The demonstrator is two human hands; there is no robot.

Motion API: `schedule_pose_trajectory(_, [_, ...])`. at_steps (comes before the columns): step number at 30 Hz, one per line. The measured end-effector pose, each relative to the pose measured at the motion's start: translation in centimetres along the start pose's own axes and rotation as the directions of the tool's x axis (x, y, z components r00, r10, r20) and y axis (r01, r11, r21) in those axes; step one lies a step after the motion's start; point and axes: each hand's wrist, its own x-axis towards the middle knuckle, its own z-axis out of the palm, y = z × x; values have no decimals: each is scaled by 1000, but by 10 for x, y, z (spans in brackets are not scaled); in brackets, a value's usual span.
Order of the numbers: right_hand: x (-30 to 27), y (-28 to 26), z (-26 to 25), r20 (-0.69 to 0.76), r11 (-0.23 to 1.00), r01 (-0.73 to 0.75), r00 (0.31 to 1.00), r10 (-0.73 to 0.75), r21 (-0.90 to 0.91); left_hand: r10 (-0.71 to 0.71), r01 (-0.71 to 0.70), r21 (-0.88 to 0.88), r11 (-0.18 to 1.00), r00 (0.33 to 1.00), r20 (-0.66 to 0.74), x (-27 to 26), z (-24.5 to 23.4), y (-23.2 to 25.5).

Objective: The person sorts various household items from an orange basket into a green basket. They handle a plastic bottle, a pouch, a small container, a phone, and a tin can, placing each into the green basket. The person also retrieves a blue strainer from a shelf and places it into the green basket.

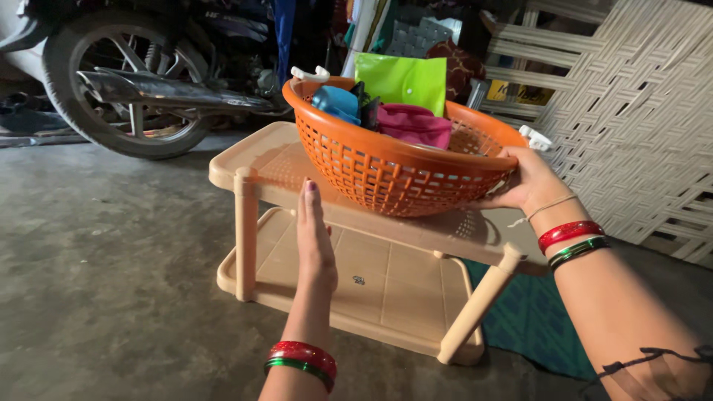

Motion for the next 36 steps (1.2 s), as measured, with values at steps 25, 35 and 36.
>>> schedule_pose_trajectory(25, [-28,78,225,367,920,298,910,-192,-256,362,-418,19,908,761,-539,-27,-105,70])
schedule_pose_trajectory(35, [-24,201,359,559,924,185,828,37,-335,233,-460,15,888,421,-877,-96,-215,112])
schedule_pose_trajectory(36, [-18,221,367,603,938,149,795,75,-314,229,-357,97,929,350,-908,-103,-225,120])
